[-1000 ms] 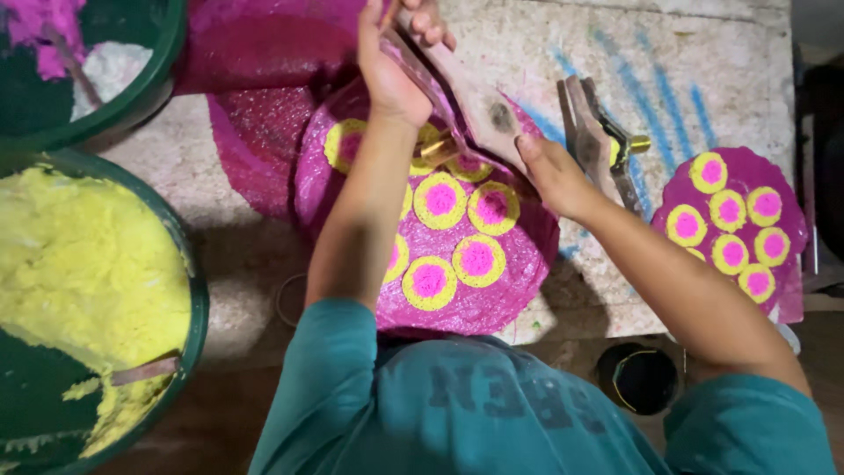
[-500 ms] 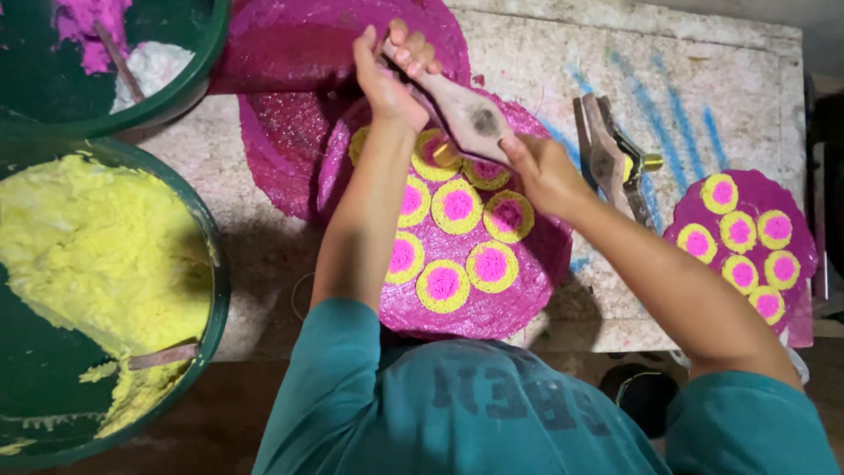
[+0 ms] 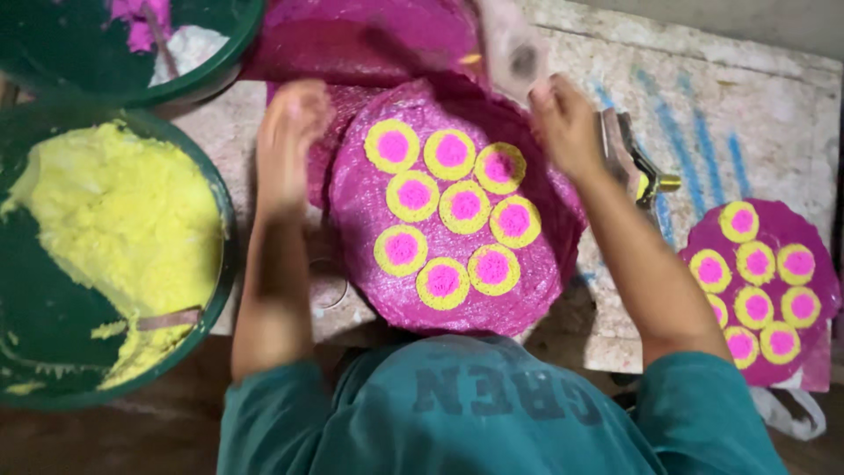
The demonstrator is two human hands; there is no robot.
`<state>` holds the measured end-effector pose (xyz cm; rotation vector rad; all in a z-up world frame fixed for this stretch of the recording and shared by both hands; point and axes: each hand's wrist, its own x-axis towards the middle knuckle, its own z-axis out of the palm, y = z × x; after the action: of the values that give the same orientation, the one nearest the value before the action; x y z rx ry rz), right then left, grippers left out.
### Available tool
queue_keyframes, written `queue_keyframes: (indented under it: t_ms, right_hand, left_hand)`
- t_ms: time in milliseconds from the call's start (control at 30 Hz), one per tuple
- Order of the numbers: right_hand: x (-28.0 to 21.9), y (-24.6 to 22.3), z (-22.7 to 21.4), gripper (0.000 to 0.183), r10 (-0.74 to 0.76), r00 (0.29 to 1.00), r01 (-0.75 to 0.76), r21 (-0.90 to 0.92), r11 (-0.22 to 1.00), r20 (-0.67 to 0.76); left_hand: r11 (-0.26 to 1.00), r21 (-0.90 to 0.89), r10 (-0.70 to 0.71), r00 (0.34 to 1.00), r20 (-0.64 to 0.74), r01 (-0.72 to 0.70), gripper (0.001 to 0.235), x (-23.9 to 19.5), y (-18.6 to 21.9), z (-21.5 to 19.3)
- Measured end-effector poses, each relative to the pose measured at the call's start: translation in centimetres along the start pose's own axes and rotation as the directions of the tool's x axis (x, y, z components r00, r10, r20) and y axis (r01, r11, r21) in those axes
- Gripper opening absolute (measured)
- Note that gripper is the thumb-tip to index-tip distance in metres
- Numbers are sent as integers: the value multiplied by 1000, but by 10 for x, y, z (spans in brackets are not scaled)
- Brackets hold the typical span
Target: The person scoops yellow dough into a wooden press, then presses it onto a pink surface to form ring-shaped snacks. They repeat this process multiple times, arranging the finished rings on a pink mat.
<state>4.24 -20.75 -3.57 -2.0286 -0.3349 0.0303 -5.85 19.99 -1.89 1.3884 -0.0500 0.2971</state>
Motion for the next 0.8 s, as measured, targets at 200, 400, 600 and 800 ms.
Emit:
queue_keyframes:
  t_ms: [200,400,600,800]
  right_hand:
    - [33,41,-37,45,-50,992,-37,-653,757,-113]
    - [21,93,-45,38,-20,998,-32,-685,728,-68]
    - [-25,90,-41,25,-338,900,156,-521,839,-275]
    - [-118,35,-11,18,-171,963,72,-412,908,-209]
  left_hand:
    - [856,492,-57,976,-212,157,25,-151,-13,-48]
    - [705,709,112,984,-136,18,25,-188,-35,-14]
    - [616,768,-16,977,-213,178,36,-180,-43,16]
    - [543,817,-36,977,-210,195,33,-174,-33,22]
